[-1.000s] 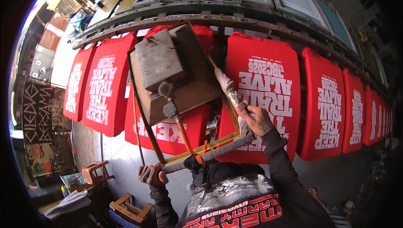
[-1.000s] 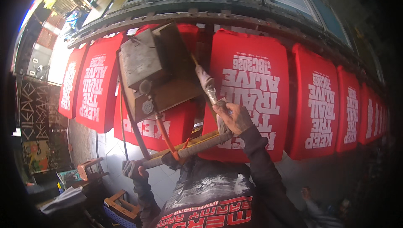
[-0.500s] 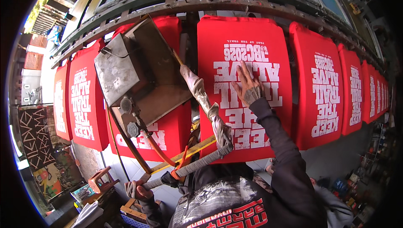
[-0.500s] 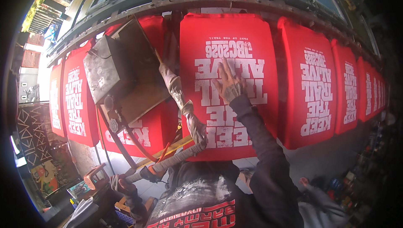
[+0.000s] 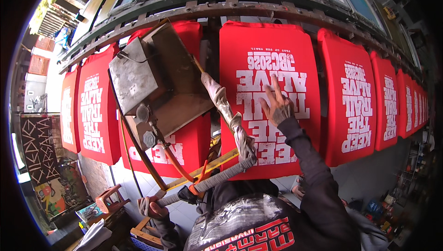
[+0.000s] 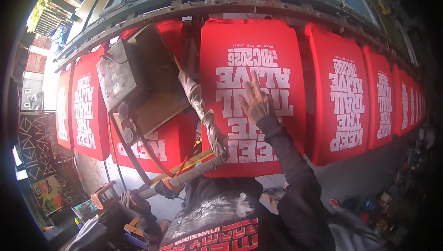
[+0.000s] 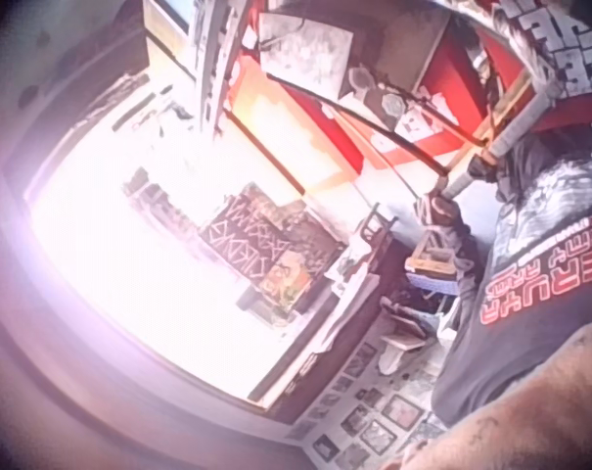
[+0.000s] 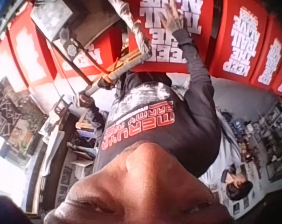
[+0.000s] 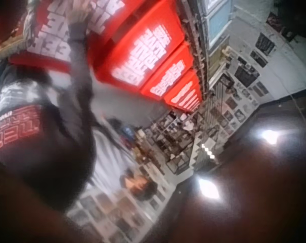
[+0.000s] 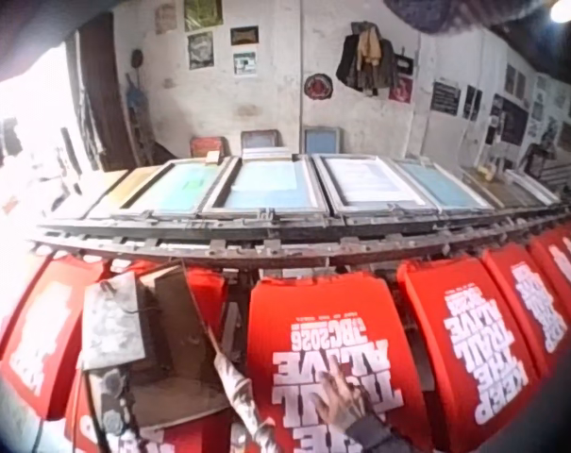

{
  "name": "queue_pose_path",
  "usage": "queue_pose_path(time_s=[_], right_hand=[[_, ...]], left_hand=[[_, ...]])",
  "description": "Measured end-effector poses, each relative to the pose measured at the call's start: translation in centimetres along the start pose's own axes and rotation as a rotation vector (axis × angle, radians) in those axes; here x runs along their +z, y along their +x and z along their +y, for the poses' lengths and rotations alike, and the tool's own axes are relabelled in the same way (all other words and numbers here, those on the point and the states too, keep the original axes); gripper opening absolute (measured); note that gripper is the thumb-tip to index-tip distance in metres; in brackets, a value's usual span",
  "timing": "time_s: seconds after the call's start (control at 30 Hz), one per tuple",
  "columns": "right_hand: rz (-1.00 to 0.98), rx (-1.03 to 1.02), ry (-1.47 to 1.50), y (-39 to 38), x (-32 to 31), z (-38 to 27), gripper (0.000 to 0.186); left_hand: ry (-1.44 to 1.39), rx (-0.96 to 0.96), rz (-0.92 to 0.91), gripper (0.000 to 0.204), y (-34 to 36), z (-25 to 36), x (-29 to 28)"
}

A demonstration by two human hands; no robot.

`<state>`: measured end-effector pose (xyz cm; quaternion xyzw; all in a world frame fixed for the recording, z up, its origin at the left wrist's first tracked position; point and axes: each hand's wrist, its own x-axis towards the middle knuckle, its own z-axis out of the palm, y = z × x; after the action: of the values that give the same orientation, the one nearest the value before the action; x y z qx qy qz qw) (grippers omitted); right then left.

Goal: The person uses a flash dryer to cure ink on several red t-shirts mounted on a screen printing press, moving the dryer head over each garment and checking the surface with their hand.

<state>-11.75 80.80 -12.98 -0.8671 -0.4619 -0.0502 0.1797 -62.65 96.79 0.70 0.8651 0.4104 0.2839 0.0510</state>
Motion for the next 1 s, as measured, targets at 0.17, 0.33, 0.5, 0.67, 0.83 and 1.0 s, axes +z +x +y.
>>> queue_pose_path(time_s=[0.17,0.33,0.5,0.67,0.83,1.0], right_hand=[[-0.084,0.072,0.058,-0.2,-2.0,-1.6,0.047],[-0.105,0.048,-0.023,-5.8,-1.5,-2.3,0.055],[-0.128,0.059,-0.005,-7.6,-2.4,-2.4,0.056],[-0.050,0.006,0.010,-9.1,-3.5,-2.4,0.053],[-0.193,0.625,1.325,-10.7,-6.7,-3.0,0.049],[-0.050,0.963,2.232,-10.2,-11.3,-5.4,0.051]], left_hand=[[0.023,0.008,0.011,0.052,-0.3,-0.5,0.0],[0.000,-0.014,0.018,0.054,-0.4,-0.1,0.3],[-0.003,-0.005,0.034,0.055,-0.4,-0.3,0.4],[0.004,-0.031,0.044,0.055,-0.7,-0.6,0.6],[0.014,-0.039,0.061,0.055,-0.4,0.0,0.7],[0.033,-0.045,0.031,0.055,-0.7,-0.5,0.4]])
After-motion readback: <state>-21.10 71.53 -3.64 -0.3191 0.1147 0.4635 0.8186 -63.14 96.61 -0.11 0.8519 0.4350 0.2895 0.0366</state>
